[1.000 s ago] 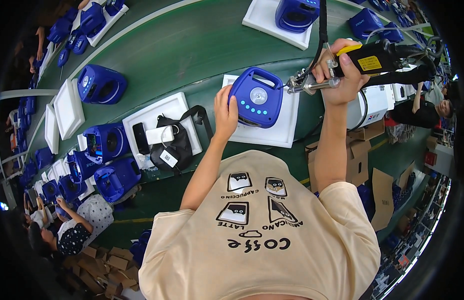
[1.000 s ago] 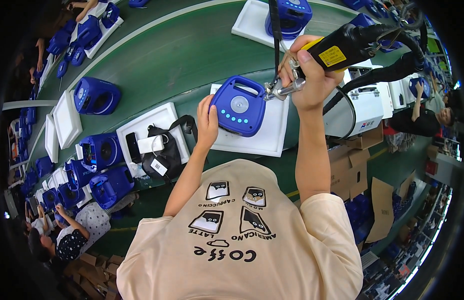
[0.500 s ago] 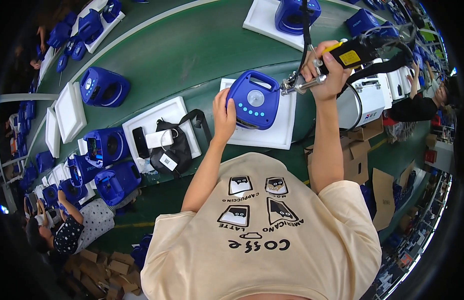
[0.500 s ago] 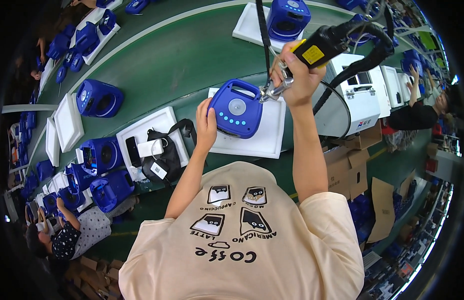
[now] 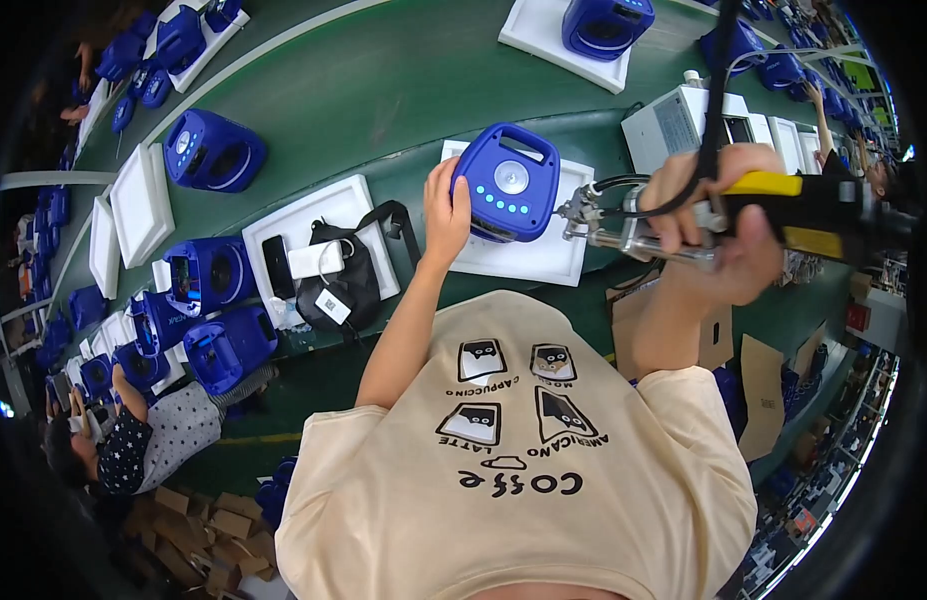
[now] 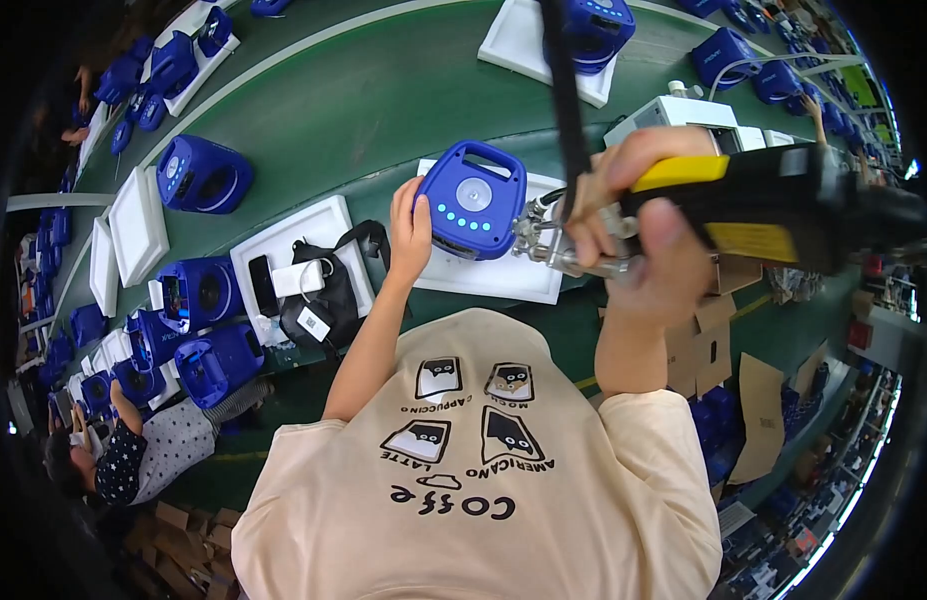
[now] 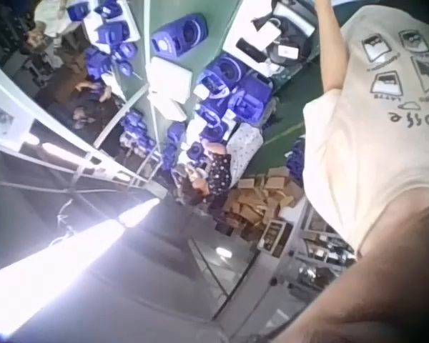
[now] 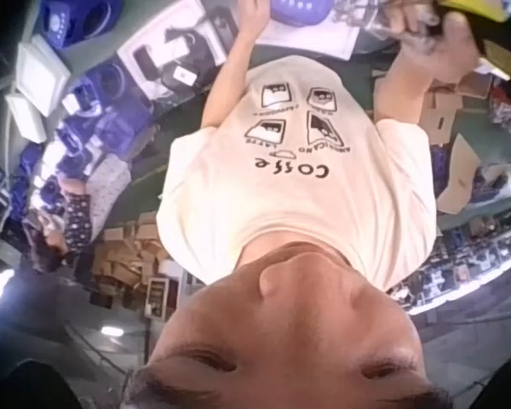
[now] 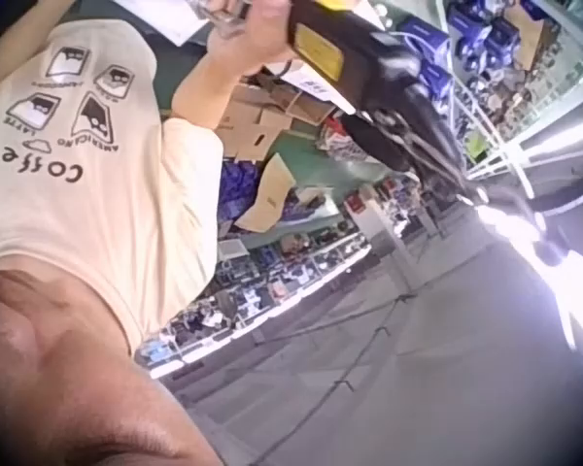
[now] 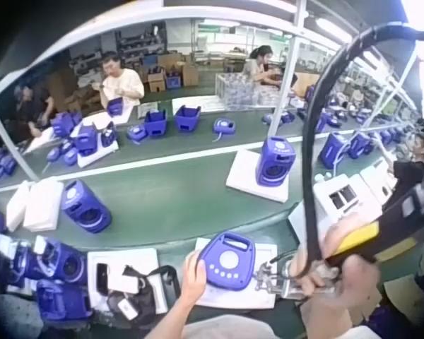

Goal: The person assembles electronic devices on a production line using an electric screwdriver.

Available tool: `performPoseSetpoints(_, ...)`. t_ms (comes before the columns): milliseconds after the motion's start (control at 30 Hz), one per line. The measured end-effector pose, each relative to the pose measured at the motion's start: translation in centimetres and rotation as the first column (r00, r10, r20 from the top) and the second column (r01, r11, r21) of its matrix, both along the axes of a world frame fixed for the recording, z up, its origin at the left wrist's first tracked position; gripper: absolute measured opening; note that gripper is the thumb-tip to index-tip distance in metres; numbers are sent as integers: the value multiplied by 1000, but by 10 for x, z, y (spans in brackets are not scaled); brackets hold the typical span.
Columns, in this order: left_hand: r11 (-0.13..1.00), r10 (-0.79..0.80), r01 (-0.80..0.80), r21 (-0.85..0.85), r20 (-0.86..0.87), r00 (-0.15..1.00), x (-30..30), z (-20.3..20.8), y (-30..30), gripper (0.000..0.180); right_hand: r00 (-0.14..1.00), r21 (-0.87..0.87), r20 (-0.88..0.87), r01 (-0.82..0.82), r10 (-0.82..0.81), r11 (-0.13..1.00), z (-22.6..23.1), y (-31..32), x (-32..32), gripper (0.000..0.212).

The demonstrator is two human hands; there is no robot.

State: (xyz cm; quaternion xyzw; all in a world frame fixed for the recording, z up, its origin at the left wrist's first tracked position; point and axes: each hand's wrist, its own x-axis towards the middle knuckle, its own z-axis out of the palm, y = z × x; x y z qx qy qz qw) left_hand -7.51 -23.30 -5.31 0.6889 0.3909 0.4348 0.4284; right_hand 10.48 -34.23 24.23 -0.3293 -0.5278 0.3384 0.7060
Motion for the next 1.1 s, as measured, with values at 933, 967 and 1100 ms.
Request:
performPoseSetpoints(933,999,46,-45,23,-4,999,-2,6,-7,39,997,-61,-48,-66,63,996,-69,0,-10,29)
performPoseSetpoints(967,999,48,-48,15,10,999,-2,6,-6,39,996,-60,-46,-72,70,996,-67,-1,-10,29)
performPoseSetpoints(1100,993,22,-15,-121,54,998,-9,4,-3,43,999,-127,-46,13,-19,992,-31,0,-5,34)
